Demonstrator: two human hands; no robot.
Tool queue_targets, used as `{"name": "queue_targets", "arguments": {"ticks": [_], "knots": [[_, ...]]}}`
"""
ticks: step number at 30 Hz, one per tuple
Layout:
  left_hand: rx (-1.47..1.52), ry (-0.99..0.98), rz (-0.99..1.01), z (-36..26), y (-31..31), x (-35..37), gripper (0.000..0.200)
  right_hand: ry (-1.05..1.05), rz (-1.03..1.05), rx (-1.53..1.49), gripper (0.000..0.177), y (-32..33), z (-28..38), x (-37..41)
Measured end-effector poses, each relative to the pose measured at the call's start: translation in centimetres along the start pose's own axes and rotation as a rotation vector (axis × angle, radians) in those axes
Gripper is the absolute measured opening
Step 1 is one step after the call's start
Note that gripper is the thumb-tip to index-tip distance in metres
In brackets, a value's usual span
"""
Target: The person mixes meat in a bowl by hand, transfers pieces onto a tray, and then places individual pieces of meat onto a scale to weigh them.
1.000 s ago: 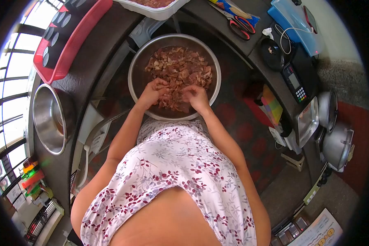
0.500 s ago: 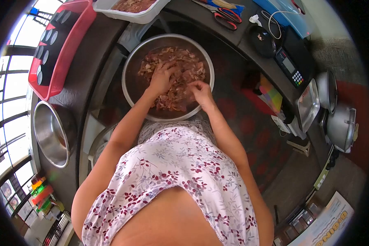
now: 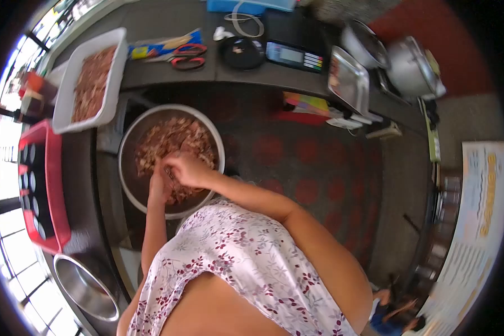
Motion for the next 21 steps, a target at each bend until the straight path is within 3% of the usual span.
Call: {"name": "queue_targets", "arguments": {"ticks": [1, 3, 7, 9, 10, 15, 17, 21], "knots": [[0.084, -0.031, 0.308, 1.4, 3.6, -3.8, 0.048, -0.068, 0.118, 0.111, 0.034, -0.8, 0.3, 0.3], [0.188, -0.018, 0.091, 1.5, 3.0, -3.4, 0.042, -0.038, 0.116, 0.303, 0.039, -0.3, 2.1, 0.2], [0.05, -0.035, -0.008, 1.4, 4.5, -4.0, 0.034, 0.006, 0.03, 0.415, 0.044, 1.1, 0.5, 1.0], [-0.145, -0.087, -0.055, 1.0, 5.2, -3.9, 0.029, -0.025, 0.276, 0.736, 0.046, 1.7, -1.2, 2.2], [-0.16, -0.103, -0.09, 0.8, 5.1, -3.5, 0.028, 0.002, 0.167, 0.597, 0.046, 2.8, -0.7, 2.3], [-0.301, -0.223, -0.208, 1.5, 4.7, -2.3, 0.031, -0.075, 0.055, 0.403, 0.042, 10.3, -2.6, 2.0], [-0.179, -0.241, -0.23, 2.6, 5.3, -2.7, 0.032, -0.013, -0.176, 0.449, 0.035, 15.6, -4.4, 2.2], [-0.058, -0.323, -0.322, 5.1, 3.7, -2.9, 0.026, -0.08, -0.483, 0.631, 0.028, 30.5, -7.0, 3.9]]}}
Point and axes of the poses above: each hand's wrist, its own x-axis away from the middle knuckle, its own y-axis out of the back of the hand, z = x × y, the point moved 1 cm from there along -x, towards the middle knuckle, and after that the axes turned 3 degrees about y, right-handed, at the moved point
